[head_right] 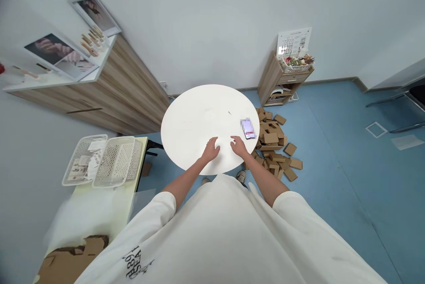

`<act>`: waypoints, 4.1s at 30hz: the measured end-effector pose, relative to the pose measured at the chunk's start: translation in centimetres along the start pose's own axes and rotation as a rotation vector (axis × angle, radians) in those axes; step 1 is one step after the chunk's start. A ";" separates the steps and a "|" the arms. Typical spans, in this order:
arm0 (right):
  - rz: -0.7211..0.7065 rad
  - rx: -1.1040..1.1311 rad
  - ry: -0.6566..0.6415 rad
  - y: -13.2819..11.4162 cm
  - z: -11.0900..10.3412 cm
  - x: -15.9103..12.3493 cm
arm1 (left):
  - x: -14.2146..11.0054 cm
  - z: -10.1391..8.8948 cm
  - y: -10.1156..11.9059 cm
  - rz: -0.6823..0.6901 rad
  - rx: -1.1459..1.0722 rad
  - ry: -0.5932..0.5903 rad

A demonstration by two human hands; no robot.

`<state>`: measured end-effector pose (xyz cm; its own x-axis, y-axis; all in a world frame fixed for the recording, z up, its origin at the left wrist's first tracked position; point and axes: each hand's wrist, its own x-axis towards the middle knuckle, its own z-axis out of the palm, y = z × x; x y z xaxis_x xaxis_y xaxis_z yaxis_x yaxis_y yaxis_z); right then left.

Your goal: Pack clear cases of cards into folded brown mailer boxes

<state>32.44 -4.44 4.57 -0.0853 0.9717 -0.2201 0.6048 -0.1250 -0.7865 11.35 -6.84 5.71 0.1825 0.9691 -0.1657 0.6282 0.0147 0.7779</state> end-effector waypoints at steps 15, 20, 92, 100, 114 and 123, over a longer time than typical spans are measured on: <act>-0.123 -0.056 -0.274 -10.0 13.3 -0.4 | -9.1 -9.1 -9.8 -0.202 -0.076 0.206; -0.234 -0.065 -0.385 -12.1 16.6 0.7 | -12.1 -10.6 -10.8 -0.304 -0.091 0.319; -0.160 0.006 -0.144 -27.4 33.5 2.8 | -15.3 -26.5 -22.3 -0.299 0.040 0.398; 0.042 0.025 -0.092 -15.4 19.9 4.8 | -6.7 -14.0 -13.5 -0.313 -0.252 0.237; 0.276 -0.053 -0.090 -0.8 12.8 3.8 | -1.5 -0.1 -9.1 -0.488 -0.341 -0.048; 0.007 -0.231 -0.214 -0.3 11.9 5.1 | -2.0 0.8 -8.7 -0.621 -0.240 -0.045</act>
<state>22.47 -1.84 -3.19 -0.2305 0.9038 -0.3606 0.7675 -0.0590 -0.6383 6.10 -9.08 -1.17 -0.1241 0.7515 -0.6480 0.4416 0.6266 0.6421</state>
